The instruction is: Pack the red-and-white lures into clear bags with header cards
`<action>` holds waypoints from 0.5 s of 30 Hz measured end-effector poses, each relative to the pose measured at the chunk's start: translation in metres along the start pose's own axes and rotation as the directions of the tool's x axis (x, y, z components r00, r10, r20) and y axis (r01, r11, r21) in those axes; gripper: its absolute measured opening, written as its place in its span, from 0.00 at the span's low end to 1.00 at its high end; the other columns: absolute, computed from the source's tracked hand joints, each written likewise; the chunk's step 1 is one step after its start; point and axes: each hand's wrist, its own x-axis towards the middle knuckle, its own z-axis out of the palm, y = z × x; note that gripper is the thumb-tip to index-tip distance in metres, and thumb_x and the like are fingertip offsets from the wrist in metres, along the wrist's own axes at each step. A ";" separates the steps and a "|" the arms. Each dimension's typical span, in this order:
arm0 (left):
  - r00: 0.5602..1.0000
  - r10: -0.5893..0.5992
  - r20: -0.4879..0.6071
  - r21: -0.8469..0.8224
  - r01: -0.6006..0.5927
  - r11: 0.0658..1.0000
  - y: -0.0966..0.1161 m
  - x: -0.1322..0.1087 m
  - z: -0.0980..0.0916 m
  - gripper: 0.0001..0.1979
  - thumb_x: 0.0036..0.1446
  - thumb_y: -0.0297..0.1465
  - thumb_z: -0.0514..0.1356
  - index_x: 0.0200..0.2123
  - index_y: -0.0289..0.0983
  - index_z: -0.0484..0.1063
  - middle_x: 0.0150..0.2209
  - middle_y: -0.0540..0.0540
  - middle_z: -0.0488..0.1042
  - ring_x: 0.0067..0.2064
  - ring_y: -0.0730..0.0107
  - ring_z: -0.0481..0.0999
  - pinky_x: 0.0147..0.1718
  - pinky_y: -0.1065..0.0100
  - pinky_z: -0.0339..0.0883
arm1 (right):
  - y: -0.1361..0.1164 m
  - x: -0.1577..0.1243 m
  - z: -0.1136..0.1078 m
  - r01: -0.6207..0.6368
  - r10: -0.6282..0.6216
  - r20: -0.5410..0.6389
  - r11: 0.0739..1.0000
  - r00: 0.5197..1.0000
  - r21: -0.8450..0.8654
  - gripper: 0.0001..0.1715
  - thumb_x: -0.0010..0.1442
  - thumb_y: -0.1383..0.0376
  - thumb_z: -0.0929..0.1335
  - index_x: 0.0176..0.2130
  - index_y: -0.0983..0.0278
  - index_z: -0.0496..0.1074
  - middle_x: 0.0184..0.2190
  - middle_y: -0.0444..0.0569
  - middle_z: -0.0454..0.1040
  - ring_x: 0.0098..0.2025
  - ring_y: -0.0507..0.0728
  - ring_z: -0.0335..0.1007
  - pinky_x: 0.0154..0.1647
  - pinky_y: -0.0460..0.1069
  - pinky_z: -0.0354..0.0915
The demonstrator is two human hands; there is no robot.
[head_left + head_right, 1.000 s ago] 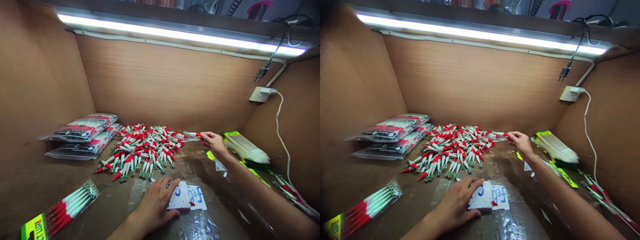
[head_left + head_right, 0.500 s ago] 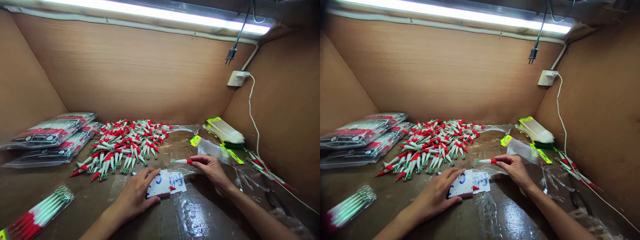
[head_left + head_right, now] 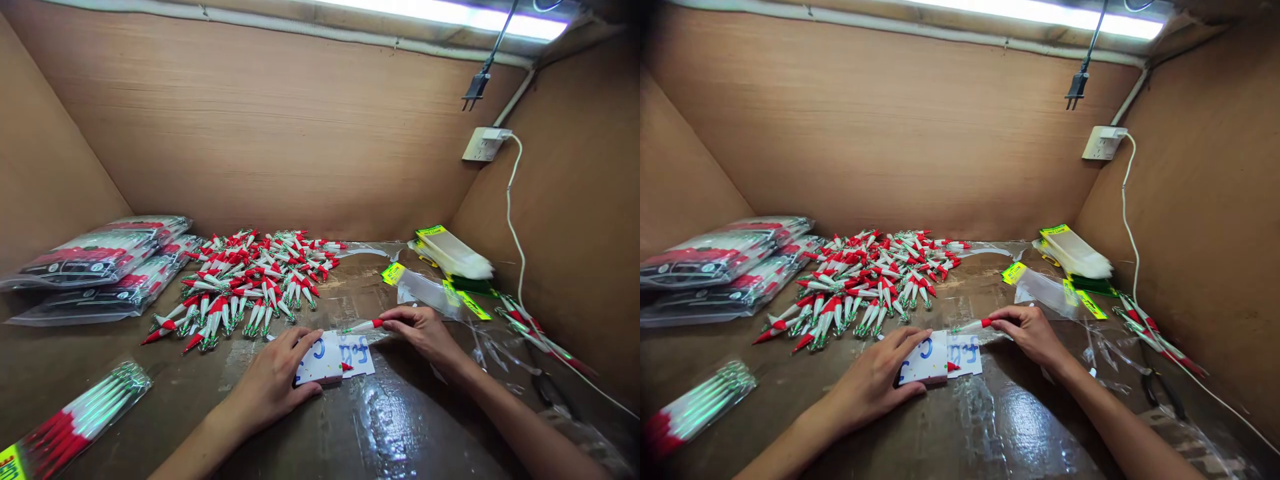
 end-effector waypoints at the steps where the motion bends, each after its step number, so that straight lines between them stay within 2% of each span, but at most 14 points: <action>1: 1.000 -0.003 0.000 0.004 0.003 1.000 0.000 0.000 0.000 0.40 0.55 0.37 0.68 0.67 0.48 0.55 0.62 0.43 0.64 0.58 0.52 0.69 0.57 0.50 0.66 | 0.000 0.001 0.000 -0.024 0.025 0.010 1.000 1.000 -0.014 0.11 0.64 0.57 0.70 0.40 0.59 0.82 0.36 0.47 0.83 0.36 0.57 0.77 0.37 0.48 0.68; 4: 1.000 -0.012 0.004 0.017 0.012 1.000 0.000 -0.001 0.000 0.39 0.56 0.38 0.68 0.67 0.48 0.55 0.62 0.43 0.64 0.57 0.52 0.70 0.56 0.49 0.67 | 0.002 0.000 0.003 -0.047 0.052 0.069 0.997 0.996 -0.064 0.11 0.64 0.58 0.70 0.40 0.60 0.82 0.34 0.47 0.82 0.35 0.57 0.76 0.35 0.48 0.66; 7: 1.000 -0.011 0.003 0.024 0.011 1.000 0.000 -0.001 0.000 0.40 0.55 0.38 0.68 0.67 0.48 0.55 0.62 0.42 0.64 0.58 0.52 0.70 0.57 0.50 0.67 | 0.001 -0.003 0.013 -0.003 0.016 0.112 0.993 0.994 -0.116 0.09 0.64 0.60 0.70 0.39 0.60 0.81 0.36 0.47 0.82 0.37 0.57 0.76 0.38 0.48 0.66; 11: 1.000 0.010 -0.002 0.022 -0.010 1.000 0.001 0.000 0.000 0.39 0.57 0.38 0.67 0.67 0.48 0.55 0.62 0.42 0.65 0.58 0.52 0.70 0.57 0.50 0.67 | -0.006 -0.007 0.037 0.131 -0.111 0.114 0.974 0.987 -0.185 0.06 0.65 0.63 0.70 0.39 0.59 0.80 0.36 0.46 0.81 0.38 0.56 0.75 0.41 0.48 0.65; 15: 0.999 0.028 -0.014 0.039 -0.028 0.999 -0.003 0.002 0.003 0.37 0.58 0.38 0.66 0.68 0.49 0.54 0.61 0.42 0.65 0.58 0.51 0.70 0.55 0.50 0.68 | -0.011 -0.006 0.057 0.292 -0.256 0.178 0.931 0.950 -0.221 0.09 0.66 0.65 0.70 0.45 0.59 0.80 0.39 0.47 0.81 0.42 0.56 0.74 0.45 0.48 0.65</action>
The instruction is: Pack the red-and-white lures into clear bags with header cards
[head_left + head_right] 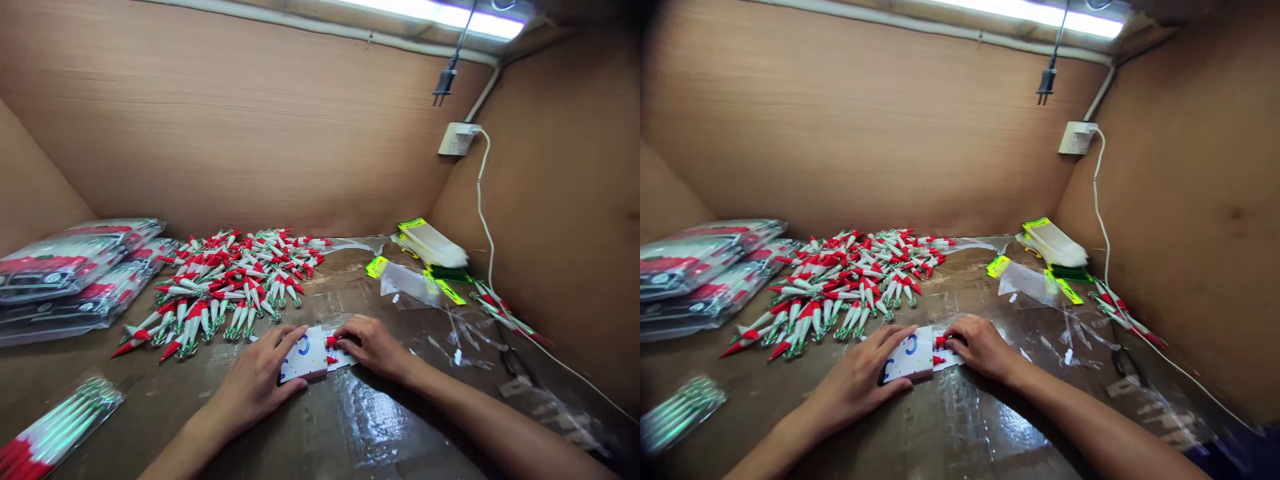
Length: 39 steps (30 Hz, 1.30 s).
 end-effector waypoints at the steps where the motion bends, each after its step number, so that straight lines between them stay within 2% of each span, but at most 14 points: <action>1: 1.000 0.003 -0.003 0.007 -0.003 1.000 -0.002 0.001 0.001 0.37 0.59 0.38 0.65 0.68 0.49 0.54 0.62 0.41 0.65 0.58 0.50 0.70 0.55 0.49 0.69 | 0.000 0.001 0.002 0.027 -0.027 0.004 1.000 1.000 -0.015 0.10 0.66 0.65 0.69 0.47 0.59 0.79 0.40 0.48 0.81 0.42 0.56 0.74 0.46 0.48 0.65; 9: 1.000 0.027 -0.007 0.016 -0.027 1.000 -0.006 0.008 0.006 0.37 0.58 0.39 0.66 0.68 0.48 0.56 0.62 0.41 0.66 0.59 0.51 0.70 0.56 0.52 0.68 | 0.002 0.000 0.000 0.087 -0.089 -0.018 0.991 0.996 -0.101 0.11 0.68 0.64 0.68 0.48 0.57 0.80 0.38 0.47 0.80 0.42 0.56 0.72 0.44 0.48 0.63; 14: 0.999 0.039 -0.012 0.002 -0.039 0.999 0.000 0.010 0.001 0.37 0.58 0.38 0.66 0.68 0.47 0.56 0.61 0.41 0.66 0.59 0.51 0.69 0.57 0.51 0.67 | 0.003 -0.001 0.004 0.186 -0.181 0.049 0.975 0.982 -0.118 0.12 0.69 0.61 0.68 0.46 0.57 0.81 0.35 0.49 0.77 0.41 0.56 0.70 0.42 0.48 0.63; 20: 0.999 0.041 -0.002 -0.020 -0.041 0.999 0.005 0.011 -0.002 0.38 0.58 0.37 0.66 0.68 0.48 0.55 0.60 0.42 0.67 0.58 0.51 0.70 0.56 0.52 0.68 | 0.006 -0.001 0.006 0.201 -0.193 0.071 0.969 0.979 -0.141 0.12 0.70 0.63 0.66 0.46 0.55 0.81 0.34 0.48 0.76 0.39 0.55 0.68 0.39 0.48 0.61; 25: 1.000 0.031 0.000 -0.016 -0.031 0.999 0.005 0.008 -0.001 0.36 0.58 0.37 0.66 0.67 0.49 0.57 0.59 0.41 0.66 0.57 0.51 0.70 0.55 0.51 0.68 | -0.004 -0.005 0.000 0.202 -0.188 0.111 0.970 0.976 -0.134 0.11 0.69 0.62 0.67 0.46 0.56 0.80 0.40 0.50 0.75 0.43 0.57 0.69 0.42 0.48 0.63; 28: 1.000 0.022 -0.014 -0.022 -0.022 1.000 0.004 0.005 0.001 0.35 0.56 0.37 0.67 0.65 0.49 0.60 0.59 0.41 0.65 0.56 0.51 0.71 0.54 0.50 0.69 | -0.004 0.002 -0.014 0.206 -0.200 0.196 0.978 0.960 -0.010 0.15 0.65 0.63 0.71 0.51 0.57 0.78 0.45 0.51 0.75 0.45 0.56 0.72 0.45 0.48 0.65; 30: 1.000 0.022 -0.021 -0.028 -0.023 0.999 0.003 0.003 0.002 0.38 0.55 0.36 0.68 0.66 0.49 0.58 0.61 0.41 0.64 0.57 0.51 0.70 0.56 0.50 0.68 | -0.001 0.023 -0.025 0.164 -0.174 0.202 0.984 0.964 0.064 0.16 0.64 0.63 0.71 0.52 0.60 0.77 0.44 0.50 0.77 0.43 0.55 0.74 0.45 0.48 0.66; 32: 0.999 0.032 -0.029 -0.031 -0.033 0.999 0.002 0.002 0.003 0.40 0.54 0.36 0.69 0.67 0.49 0.56 0.62 0.41 0.63 0.60 0.50 0.68 0.58 0.48 0.66 | 0.003 0.059 -0.036 0.099 -0.105 0.119 0.994 0.987 0.048 0.13 0.66 0.64 0.68 0.49 0.62 0.79 0.42 0.50 0.80 0.41 0.55 0.75 0.43 0.47 0.67; 34: 0.998 0.043 -0.041 -0.028 -0.044 0.999 0.002 0.000 0.003 0.42 0.54 0.37 0.69 0.68 0.49 0.55 0.64 0.40 0.61 0.63 0.47 0.65 0.60 0.45 0.63 | 0.003 0.107 -0.044 0.029 -0.029 -0.001 0.999 1.000 -0.040 0.13 0.67 0.64 0.67 0.47 0.63 0.80 0.42 0.50 0.82 0.41 0.55 0.76 0.44 0.47 0.66; 36: 0.998 0.047 -0.046 -0.023 -0.048 0.999 0.003 -0.001 0.002 0.43 0.53 0.39 0.70 0.68 0.49 0.54 0.66 0.39 0.59 0.65 0.45 0.62 0.62 0.43 0.60 | 0.001 0.160 -0.048 -0.070 0.058 -0.074 0.982 0.996 -0.177 0.14 0.67 0.64 0.66 0.49 0.61 0.79 0.45 0.48 0.82 0.44 0.55 0.77 0.46 0.46 0.66; 39: 0.998 0.043 -0.049 -0.016 -0.044 0.999 0.005 -0.004 -0.002 0.43 0.53 0.41 0.70 0.68 0.49 0.54 0.67 0.39 0.58 0.66 0.44 0.60 0.63 0.41 0.57 | -0.005 0.232 -0.047 -0.145 0.115 -0.133 0.957 0.985 -0.250 0.15 0.67 0.64 0.66 0.49 0.61 0.79 0.47 0.49 0.82 0.47 0.56 0.76 0.47 0.46 0.64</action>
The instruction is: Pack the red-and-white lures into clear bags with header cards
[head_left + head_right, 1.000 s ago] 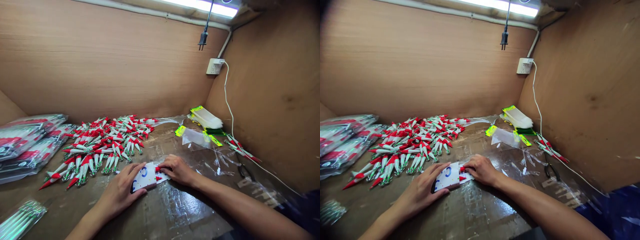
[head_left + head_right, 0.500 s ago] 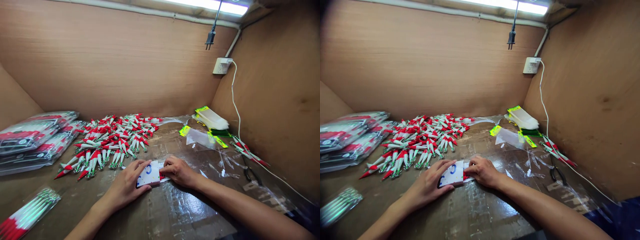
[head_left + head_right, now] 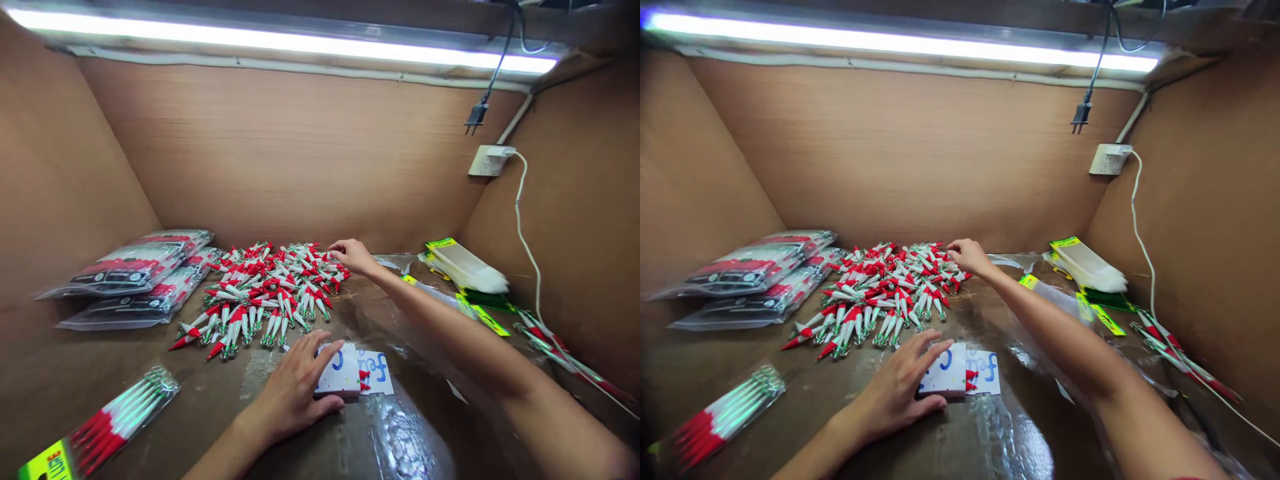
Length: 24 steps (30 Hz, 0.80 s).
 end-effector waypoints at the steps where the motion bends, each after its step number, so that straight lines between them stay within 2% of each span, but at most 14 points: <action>1: 1.000 -0.002 -0.001 0.004 0.002 1.000 0.001 -0.001 -0.001 0.43 0.53 0.42 0.70 0.69 0.49 0.54 0.67 0.39 0.58 0.67 0.44 0.59 0.63 0.41 0.57 | -0.006 0.018 0.005 -0.022 0.022 -0.004 1.000 1.000 -0.020 0.16 0.67 0.62 0.65 0.48 0.62 0.80 0.46 0.51 0.82 0.47 0.57 0.76 0.47 0.47 0.64; 3: 1.000 -0.009 0.000 0.015 0.009 1.000 0.002 -0.002 -0.004 0.43 0.54 0.43 0.69 0.69 0.50 0.54 0.68 0.40 0.57 0.67 0.44 0.58 0.64 0.41 0.56 | -0.016 0.045 0.019 -0.076 0.077 0.003 0.995 0.997 -0.071 0.17 0.67 0.60 0.65 0.45 0.63 0.81 0.43 0.54 0.82 0.47 0.59 0.76 0.47 0.48 0.63; 5: 1.000 -0.014 0.001 0.024 0.014 1.000 0.003 -0.003 -0.006 0.44 0.53 0.44 0.70 0.69 0.50 0.53 0.68 0.40 0.58 0.68 0.44 0.57 0.65 0.41 0.55 | -0.026 0.060 0.037 -0.127 0.130 0.016 0.984 0.991 -0.126 0.16 0.63 0.58 0.68 0.42 0.65 0.82 0.44 0.59 0.81 0.51 0.63 0.73 0.49 0.50 0.63; 9: 1.000 -0.006 0.011 0.034 0.006 0.999 0.003 -0.004 -0.009 0.46 0.52 0.45 0.70 0.69 0.49 0.53 0.67 0.39 0.59 0.68 0.41 0.57 0.65 0.40 0.55 | -0.038 0.065 0.073 -0.198 0.204 0.013 0.965 0.979 -0.173 0.16 0.54 0.62 0.74 0.42 0.68 0.81 0.50 0.67 0.77 0.58 0.69 0.66 0.56 0.57 0.59; 12: 1.000 0.003 0.026 0.043 -0.004 0.999 0.004 -0.005 -0.011 0.45 0.53 0.45 0.70 0.69 0.48 0.53 0.67 0.38 0.59 0.68 0.40 0.57 0.65 0.39 0.55 | -0.038 0.061 0.083 -0.235 0.234 -0.024 0.966 0.972 -0.110 0.15 0.53 0.64 0.73 0.41 0.69 0.81 0.51 0.67 0.76 0.59 0.71 0.64 0.58 0.60 0.57; 15: 0.999 0.002 0.040 0.047 -0.004 0.999 0.007 -0.006 -0.013 0.45 0.52 0.44 0.70 0.69 0.47 0.53 0.66 0.38 0.60 0.68 0.41 0.57 0.65 0.40 0.55 | -0.034 0.057 0.077 -0.230 0.233 -0.075 0.972 0.970 0.035 0.16 0.58 0.60 0.69 0.41 0.68 0.80 0.51 0.64 0.76 0.58 0.69 0.64 0.57 0.58 0.58; 19: 1.000 0.024 0.020 0.036 -0.024 0.999 0.009 -0.006 -0.013 0.44 0.53 0.45 0.70 0.68 0.48 0.53 0.66 0.39 0.61 0.67 0.41 0.59 0.65 0.40 0.55 | -0.025 0.042 0.050 -0.150 0.184 -0.078 0.936 0.980 0.318 0.23 0.65 0.53 0.63 0.45 0.66 0.77 0.46 0.58 0.79 0.48 0.61 0.72 0.49 0.52 0.65; 21: 1.000 0.026 0.005 0.032 -0.026 0.999 0.008 -0.006 -0.013 0.44 0.53 0.44 0.70 0.68 0.48 0.54 0.66 0.39 0.61 0.66 0.42 0.60 0.64 0.40 0.55 | -0.018 0.023 0.033 -0.106 0.143 -0.047 0.884 0.989 0.456 0.26 0.68 0.52 0.60 0.49 0.66 0.74 0.44 0.57 0.80 0.42 0.58 0.75 0.42 0.50 0.69; 24: 1.000 0.008 0.001 0.032 -0.008 0.999 0.004 -0.006 -0.010 0.44 0.52 0.43 0.71 0.68 0.49 0.54 0.66 0.40 0.61 0.66 0.42 0.60 0.64 0.41 0.57 | -0.001 -0.022 0.005 -0.076 0.080 0.022 0.781 0.997 0.620 0.28 0.69 0.50 0.59 0.54 0.64 0.72 0.41 0.55 0.79 0.35 0.55 0.75 0.35 0.49 0.70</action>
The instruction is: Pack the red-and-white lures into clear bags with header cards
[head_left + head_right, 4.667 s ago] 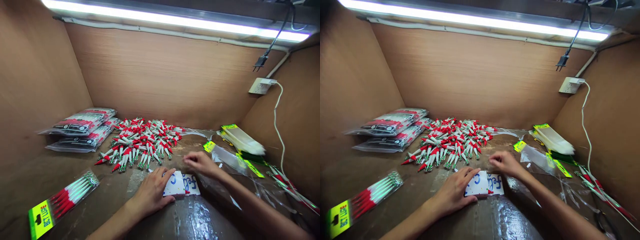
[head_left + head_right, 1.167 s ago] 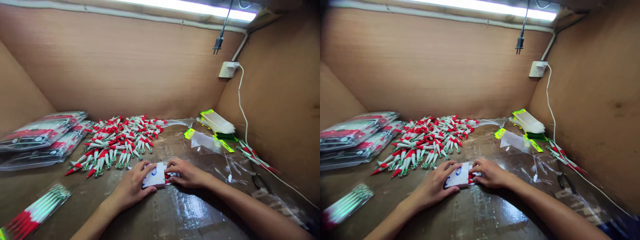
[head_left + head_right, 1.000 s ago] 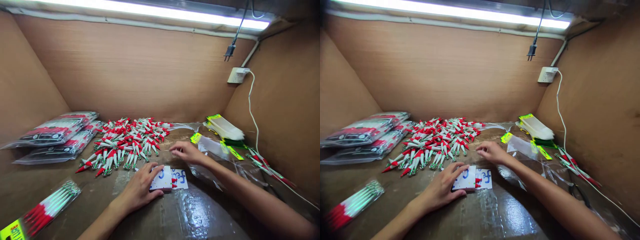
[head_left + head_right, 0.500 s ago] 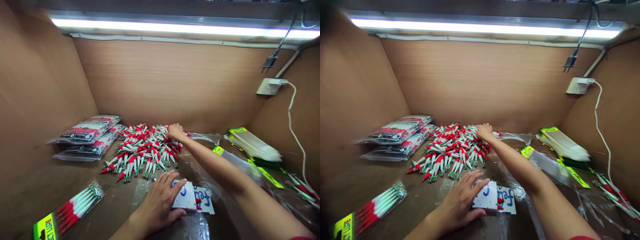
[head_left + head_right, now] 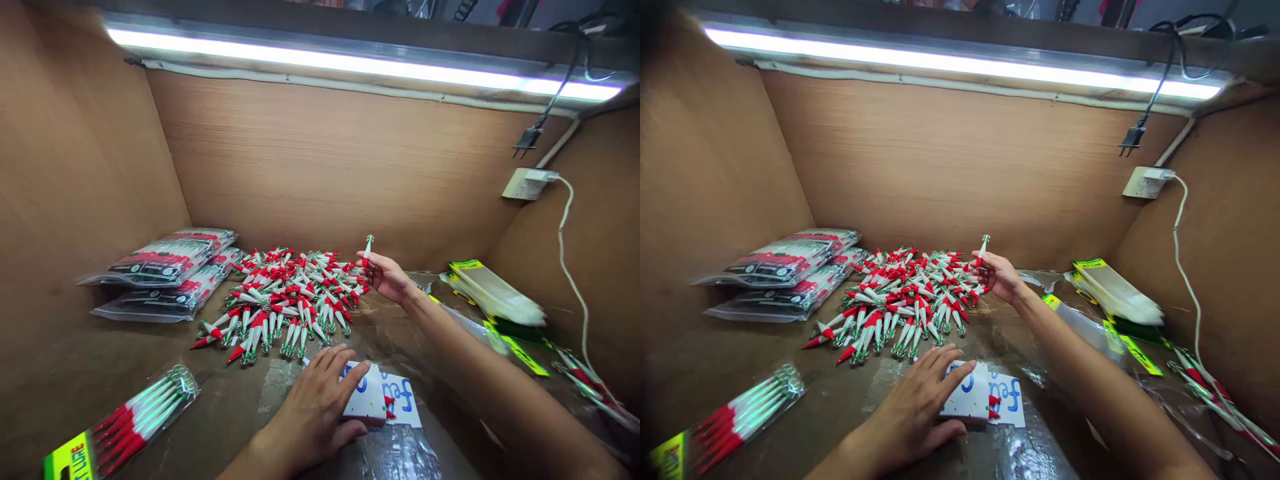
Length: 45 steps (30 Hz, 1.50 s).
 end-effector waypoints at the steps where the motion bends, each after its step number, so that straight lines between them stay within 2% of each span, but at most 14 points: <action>1: 1.000 -0.006 0.004 0.002 0.006 1.000 -0.001 0.000 0.002 0.44 0.52 0.42 0.71 0.68 0.49 0.54 0.66 0.41 0.61 0.66 0.43 0.60 0.64 0.41 0.57 | 0.001 -0.018 -0.011 -0.021 0.017 0.047 0.995 0.999 0.095 0.27 0.68 0.49 0.60 0.55 0.63 0.72 0.41 0.53 0.79 0.33 0.55 0.74 0.33 0.48 0.70; 5: 1.000 -0.008 0.017 0.008 0.008 1.000 -0.008 0.000 0.009 0.45 0.52 0.39 0.70 0.69 0.51 0.53 0.66 0.42 0.60 0.66 0.44 0.60 0.64 0.41 0.58 | 0.012 -0.090 -0.042 -0.281 0.173 0.252 0.821 0.952 0.498 0.23 0.65 0.52 0.65 0.54 0.59 0.73 0.37 0.49 0.76 0.27 0.51 0.66 0.26 0.44 0.64; 9: 1.000 0.004 0.029 0.013 -0.004 1.000 -0.015 0.002 0.012 0.43 0.55 0.38 0.68 0.69 0.52 0.52 0.66 0.43 0.60 0.65 0.46 0.61 0.63 0.43 0.60 | 0.031 -0.142 -0.054 -0.422 0.251 0.353 0.689 0.901 0.589 0.24 0.64 0.52 0.68 0.56 0.57 0.73 0.37 0.47 0.74 0.21 0.46 0.56 0.19 0.41 0.52; 12: 1.000 0.010 0.030 0.016 -0.010 1.000 -0.017 0.004 0.011 0.42 0.56 0.37 0.67 0.69 0.51 0.52 0.66 0.43 0.60 0.65 0.47 0.62 0.62 0.44 0.61 | 0.047 -0.163 -0.062 -0.464 0.272 0.409 0.728 0.871 0.504 0.27 0.59 0.53 0.73 0.55 0.59 0.73 0.39 0.47 0.76 0.22 0.46 0.61 0.20 0.41 0.54; 15: 0.999 0.004 0.054 0.013 -0.004 1.000 -0.016 0.008 0.009 0.39 0.58 0.37 0.65 0.69 0.49 0.53 0.65 0.42 0.61 0.63 0.48 0.64 0.60 0.46 0.63 | 0.057 -0.173 -0.074 -0.432 0.289 0.454 0.867 0.843 0.249 0.24 0.54 0.55 0.76 0.48 0.63 0.76 0.36 0.47 0.79 0.28 0.51 0.71 0.29 0.44 0.63; 17: 0.997 -0.005 0.077 0.013 0.004 1.000 -0.014 0.010 0.007 0.37 0.59 0.37 0.65 0.69 0.48 0.53 0.64 0.41 0.62 0.62 0.49 0.66 0.59 0.47 0.64 | 0.058 -0.176 -0.080 -0.326 0.278 0.433 0.945 0.857 0.038 0.17 0.56 0.56 0.75 0.42 0.64 0.78 0.33 0.46 0.80 0.31 0.53 0.73 0.32 0.45 0.64; 20: 0.995 -0.017 0.097 0.012 0.016 1.000 -0.013 0.012 0.006 0.37 0.60 0.37 0.64 0.68 0.48 0.54 0.64 0.41 0.62 0.61 0.49 0.66 0.58 0.48 0.65 | 0.053 -0.179 -0.079 -0.153 0.223 0.382 0.967 0.897 -0.205 0.12 0.59 0.57 0.73 0.39 0.62 0.80 0.33 0.45 0.81 0.34 0.55 0.75 0.33 0.46 0.64; 25: 0.994 -0.038 0.098 0.023 0.036 0.999 -0.012 0.012 0.010 0.37 0.59 0.37 0.65 0.68 0.49 0.53 0.63 0.42 0.62 0.60 0.51 0.67 0.58 0.49 0.66 | 0.045 -0.188 -0.041 0.024 0.057 0.264 0.955 0.963 -0.294 0.08 0.63 0.64 0.71 0.42 0.61 0.81 0.37 0.46 0.82 0.38 0.55 0.76 0.38 0.46 0.66; 29: 0.995 -0.028 0.092 0.021 0.027 0.999 -0.010 0.012 0.010 0.36 0.60 0.37 0.64 0.68 0.48 0.54 0.63 0.41 0.63 0.60 0.51 0.67 0.58 0.50 0.65 | 0.048 -0.193 -0.006 0.206 -0.113 0.284 0.924 0.952 -0.321 0.10 0.66 0.67 0.69 0.46 0.59 0.80 0.38 0.47 0.80 0.40 0.55 0.75 0.43 0.47 0.65; 34: 0.997 -0.032 0.068 0.007 0.031 0.999 -0.010 0.010 0.011 0.37 0.59 0.38 0.65 0.68 0.47 0.54 0.63 0.41 0.63 0.60 0.51 0.67 0.59 0.48 0.64 | 0.049 -0.195 0.000 0.343 -0.193 0.366 0.845 0.911 -0.410 0.09 0.68 0.64 0.68 0.43 0.58 0.81 0.34 0.48 0.78 0.40 0.57 0.71 0.42 0.49 0.63; 37: 0.997 -0.043 0.063 -0.007 0.043 0.999 -0.009 0.008 0.012 0.38 0.58 0.38 0.66 0.68 0.47 0.54 0.63 0.41 0.63 0.60 0.51 0.66 0.59 0.49 0.64 | 0.045 -0.197 -0.006 0.374 -0.212 0.413 0.853 0.886 -0.364 0.11 0.68 0.65 0.68 0.44 0.58 0.81 0.38 0.50 0.78 0.43 0.57 0.71 0.45 0.50 0.64; 40: 0.997 -0.056 0.053 -0.013 0.057 0.998 -0.008 0.007 0.013 0.39 0.57 0.38 0.67 0.68 0.48 0.54 0.62 0.42 0.63 0.60 0.51 0.66 0.59 0.49 0.64 | 0.042 -0.189 -0.015 0.342 -0.194 0.443 0.896 0.875 -0.283 0.11 0.67 0.66 0.68 0.46 0.59 0.80 0.43 0.51 0.78 0.46 0.57 0.73 0.47 0.50 0.66; 42: 0.997 -0.063 0.052 -0.013 0.064 0.998 -0.008 0.006 0.013 0.40 0.56 0.38 0.68 0.68 0.48 0.54 0.62 0.42 0.64 0.61 0.50 0.66 0.59 0.48 0.63 | 0.040 -0.171 -0.021 0.275 -0.160 0.377 0.922 0.912 -0.272 0.12 0.67 0.65 0.67 0.46 0.60 0.80 0.42 0.50 0.80 0.43 0.56 0.75 0.46 0.49 0.68; 45: 0.997 -0.059 0.057 -0.013 0.060 0.998 -0.007 0.005 0.012 0.41 0.55 0.38 0.68 0.68 0.47 0.54 0.63 0.42 0.64 0.61 0.49 0.65 0.60 0.47 0.62 | 0.034 -0.117 -0.024 0.179 -0.111 0.194 0.908 0.975 -0.378 0.13 0.68 0.63 0.66 0.45 0.61 0.81 0.41 0.49 0.82 0.42 0.57 0.77 0.44 0.49 0.68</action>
